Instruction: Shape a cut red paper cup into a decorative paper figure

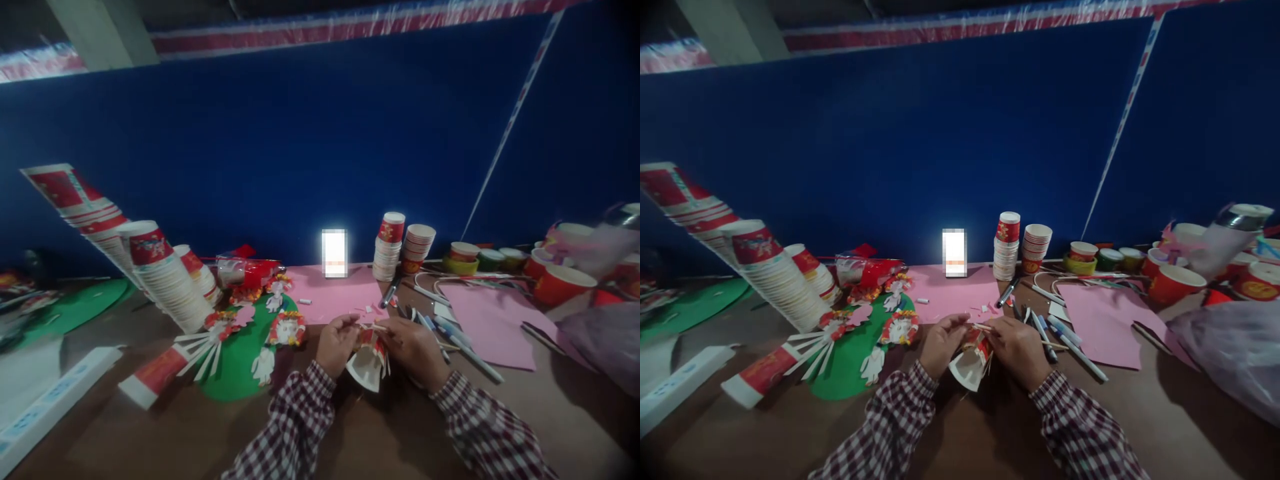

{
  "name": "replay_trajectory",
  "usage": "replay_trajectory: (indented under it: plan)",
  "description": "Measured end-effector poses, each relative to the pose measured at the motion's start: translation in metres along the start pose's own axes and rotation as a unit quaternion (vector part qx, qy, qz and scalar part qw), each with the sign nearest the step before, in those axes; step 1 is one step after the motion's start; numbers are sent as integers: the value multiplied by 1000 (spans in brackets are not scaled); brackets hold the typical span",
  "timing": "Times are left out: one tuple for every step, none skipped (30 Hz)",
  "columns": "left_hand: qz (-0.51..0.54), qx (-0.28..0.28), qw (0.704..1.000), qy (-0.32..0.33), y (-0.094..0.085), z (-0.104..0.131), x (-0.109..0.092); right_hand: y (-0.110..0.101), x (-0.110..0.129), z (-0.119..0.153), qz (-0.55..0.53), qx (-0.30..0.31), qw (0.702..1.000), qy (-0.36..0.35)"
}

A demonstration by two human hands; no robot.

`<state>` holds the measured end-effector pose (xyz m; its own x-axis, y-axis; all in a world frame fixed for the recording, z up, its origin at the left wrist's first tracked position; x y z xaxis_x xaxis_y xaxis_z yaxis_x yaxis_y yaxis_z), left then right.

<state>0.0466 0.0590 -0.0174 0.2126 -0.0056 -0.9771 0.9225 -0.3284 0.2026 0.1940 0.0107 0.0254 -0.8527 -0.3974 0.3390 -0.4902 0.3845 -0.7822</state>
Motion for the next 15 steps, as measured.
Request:
replay_trajectory:
  plan:
    - [-18, 19, 1000, 1, 2, 0, -2, 0, 0, 0, 4, -7, 1000, -3]
    - [-34, 29, 999, 3, 2, 0, -4, 1, 0, 1, 7, -13, 1000, -5]
    - [-48, 23, 999, 6, 0, 0, -6, 2, -1, 2, 11, -17, 1000, -5]
    - [-59, 9, 998, 10, -4, 0, -8, 3, -1, 3, 15, -19, 1000, -5]
    - [-66, 0, 998, 17, -7, 1, -9, 4, -2, 4, 18, -22, 1000, -5]
    - [-71, -5, 997, 19, -11, 2, -9, 4, -2, 5, 22, -26, 999, -4]
    - [-69, -2, 998, 11, -13, 2, -7, 4, -3, 6, 26, -33, 999, -3]
    - [-60, 5, 998, -4, -13, 3, -4, 3, -3, 7, 31, -42, 999, -1]
    - [-46, 11, 999, -19, -14, 3, 0, 2, -2, 8, 37, -53, 998, 2]
    - [-28, 15, 999, -33, -13, 2, 5, 0, -2, 9, 43, -64, 997, 5]
    - [-11, 19, 999, -45, -12, 2, 9, -2, -1, 9, 47, -73, 996, 4]
    - [2, 23, 998, -56, -11, 1, 13, -3, 0, 10, 49, -80, 996, 2]
    - [9, 29, 997, -67, -9, 0, 17, -4, 1, 10, 50, -82, 995, -1]
    - [11, 36, 996, -75, -7, -1, 19, -5, 2, 11, 49, -83, 995, -5]
    - [8, 42, 996, -78, -5, -2, 20, -5, 3, 11, 47, -82, 995, -9]
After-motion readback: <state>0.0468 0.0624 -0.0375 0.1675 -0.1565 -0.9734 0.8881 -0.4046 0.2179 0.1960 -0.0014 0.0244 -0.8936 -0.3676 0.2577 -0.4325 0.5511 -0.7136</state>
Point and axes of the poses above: each hand's wrist, its own z-axis away from the middle knuckle, its own y-axis out of the palm, x = y × z, the point moved 5 cm from there along -z, towards the middle knuckle, and after that the axes turned 1 degree about -y, right-handed, at the moved point
